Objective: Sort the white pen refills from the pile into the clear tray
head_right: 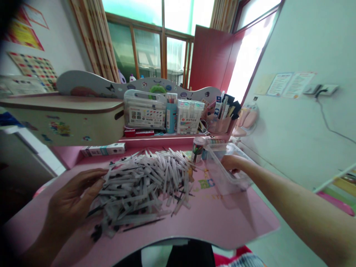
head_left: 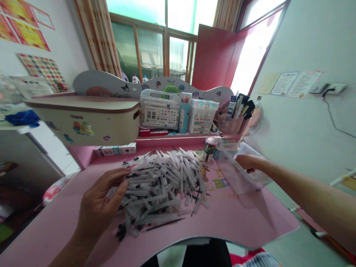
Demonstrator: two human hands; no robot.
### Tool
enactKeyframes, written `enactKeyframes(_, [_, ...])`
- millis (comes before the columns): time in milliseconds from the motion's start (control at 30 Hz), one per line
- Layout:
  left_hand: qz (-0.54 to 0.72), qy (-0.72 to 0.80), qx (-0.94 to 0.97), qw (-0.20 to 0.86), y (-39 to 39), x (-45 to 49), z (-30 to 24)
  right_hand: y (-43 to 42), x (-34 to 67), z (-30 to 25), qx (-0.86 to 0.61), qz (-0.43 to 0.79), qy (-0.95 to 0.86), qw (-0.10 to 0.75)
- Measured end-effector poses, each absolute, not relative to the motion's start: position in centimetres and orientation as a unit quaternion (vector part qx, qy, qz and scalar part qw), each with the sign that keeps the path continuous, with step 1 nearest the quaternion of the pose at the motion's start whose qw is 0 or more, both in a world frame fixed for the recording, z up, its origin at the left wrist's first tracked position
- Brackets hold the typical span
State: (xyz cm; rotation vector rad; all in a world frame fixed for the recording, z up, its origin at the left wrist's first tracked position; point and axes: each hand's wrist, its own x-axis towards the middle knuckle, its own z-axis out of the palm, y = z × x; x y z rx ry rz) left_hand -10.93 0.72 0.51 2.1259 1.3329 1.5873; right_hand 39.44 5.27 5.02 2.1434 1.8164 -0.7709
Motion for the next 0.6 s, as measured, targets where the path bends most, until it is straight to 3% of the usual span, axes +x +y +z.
enactKeyframes(100, [0.53, 0.446, 0.716, 0.083, 0.9, -10.9, 0.5, 5.2, 40.3, 6.3, 0.76, -0.261, 0.589, 0.09])
enactKeyframes(367, [0.528, 0.448, 0.718, 0.069, 1.0, -10.9, 0.4, 4.8, 41.6, 7.1, 0.716, -0.306, 0.621, -0.083])
enactKeyframes(600, [0.528, 0.451, 0.715, 0.077, 0.7, -10.8, 0.6, 4.1, 40.7, 5.6, 0.641, -0.244, 0.727, 0.033])
